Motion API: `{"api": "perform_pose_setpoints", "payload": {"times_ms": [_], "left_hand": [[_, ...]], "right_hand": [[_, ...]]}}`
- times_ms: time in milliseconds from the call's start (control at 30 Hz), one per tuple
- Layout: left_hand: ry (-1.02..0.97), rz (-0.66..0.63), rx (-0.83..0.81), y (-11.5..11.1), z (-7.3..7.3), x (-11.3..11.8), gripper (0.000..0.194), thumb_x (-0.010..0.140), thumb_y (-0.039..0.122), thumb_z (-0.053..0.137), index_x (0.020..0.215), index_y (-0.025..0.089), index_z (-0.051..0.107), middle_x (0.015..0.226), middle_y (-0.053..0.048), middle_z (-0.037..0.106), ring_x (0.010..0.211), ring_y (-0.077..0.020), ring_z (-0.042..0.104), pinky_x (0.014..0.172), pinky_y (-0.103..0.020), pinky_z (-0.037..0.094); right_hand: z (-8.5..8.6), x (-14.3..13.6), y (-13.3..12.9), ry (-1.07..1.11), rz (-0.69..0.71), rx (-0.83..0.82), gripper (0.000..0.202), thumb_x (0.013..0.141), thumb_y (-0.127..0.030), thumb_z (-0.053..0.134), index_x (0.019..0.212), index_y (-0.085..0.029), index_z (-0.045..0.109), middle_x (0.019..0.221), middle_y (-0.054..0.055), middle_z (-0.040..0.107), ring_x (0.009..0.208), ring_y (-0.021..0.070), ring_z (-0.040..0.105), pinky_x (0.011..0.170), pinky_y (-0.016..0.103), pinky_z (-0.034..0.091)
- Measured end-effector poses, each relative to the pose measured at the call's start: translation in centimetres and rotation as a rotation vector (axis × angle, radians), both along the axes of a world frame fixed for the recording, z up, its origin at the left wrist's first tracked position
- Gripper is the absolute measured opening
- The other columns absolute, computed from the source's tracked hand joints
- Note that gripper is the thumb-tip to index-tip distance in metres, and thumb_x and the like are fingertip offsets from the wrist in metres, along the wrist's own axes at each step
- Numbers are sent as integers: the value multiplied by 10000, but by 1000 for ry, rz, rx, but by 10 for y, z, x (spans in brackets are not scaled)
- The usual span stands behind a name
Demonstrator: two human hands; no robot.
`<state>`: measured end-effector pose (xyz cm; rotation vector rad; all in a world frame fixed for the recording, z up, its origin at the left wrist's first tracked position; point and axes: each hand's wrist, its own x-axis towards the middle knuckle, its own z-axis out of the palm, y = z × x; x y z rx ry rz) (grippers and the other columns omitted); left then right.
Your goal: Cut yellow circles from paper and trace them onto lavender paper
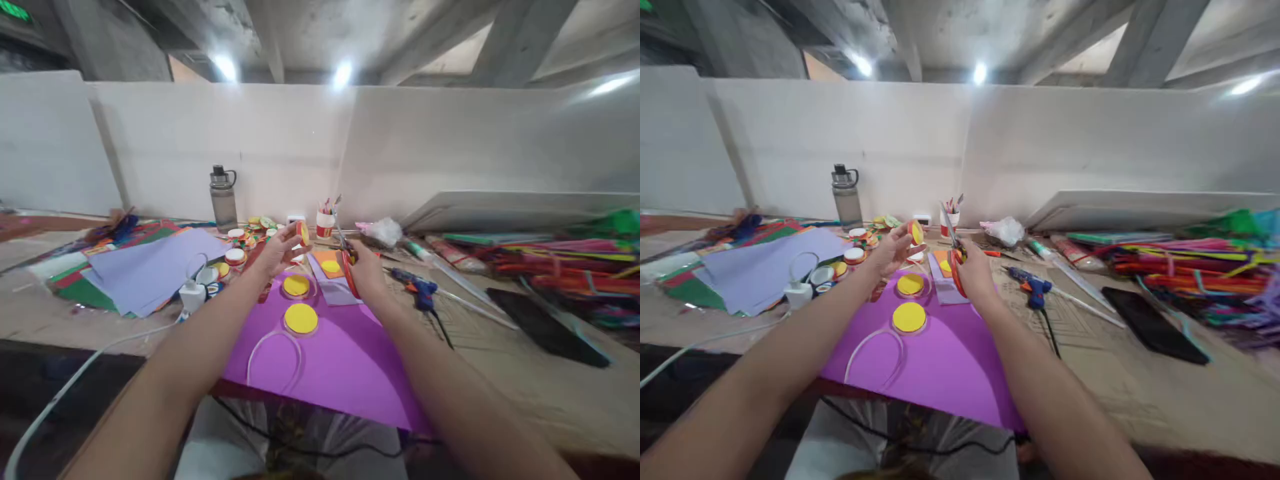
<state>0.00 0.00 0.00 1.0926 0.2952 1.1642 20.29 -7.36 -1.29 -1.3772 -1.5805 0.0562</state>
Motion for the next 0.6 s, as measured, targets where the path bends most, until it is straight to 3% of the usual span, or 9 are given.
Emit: {"api": "perform_pose_setpoints", "payload": {"times_ms": [200, 367, 467, 600], "left_hand": [[-2, 95, -70, 2, 0, 5, 364, 778, 372, 729, 1103, 221, 664, 1015, -46, 710, 898, -171, 693, 754, -256, 558], [19, 57, -276, 0, 5, 8, 382, 869, 502, 578, 965, 146, 675, 890, -95, 735, 768, -179, 720, 538, -199, 521], [40, 43, -341, 1, 3, 9, 410, 866, 530, 565, 862, 132, 662, 798, -106, 730, 731, -185, 721, 497, -198, 509], [24, 29, -350, 3, -2, 9, 334, 862, 459, 604, 788, 136, 639, 798, -108, 730, 771, -207, 724, 576, -237, 538]], "right_hand": [[0, -13, -5, 32, 142, -5, 375, 857, -380, 551, 1154, -166, 631, 1090, 111, 686, 962, 235, 625, 868, 375, 478], [-1, -16, -4, 45, 115, 35, 427, 862, -440, 551, 1177, -155, 593, 1114, 126, 657, 1013, 244, 598, 909, 395, 460], [-4, -11, -3, 68, 38, -17, 402, 872, -397, 534, 1184, -151, 595, 1125, 132, 663, 1008, 244, 610, 895, 386, 469], [-7, 1, 1, -52, -183, -173, 375, 856, -319, 533, 1179, -153, 621, 1110, 155, 677, 1020, 281, 624, 886, 403, 469]]}}
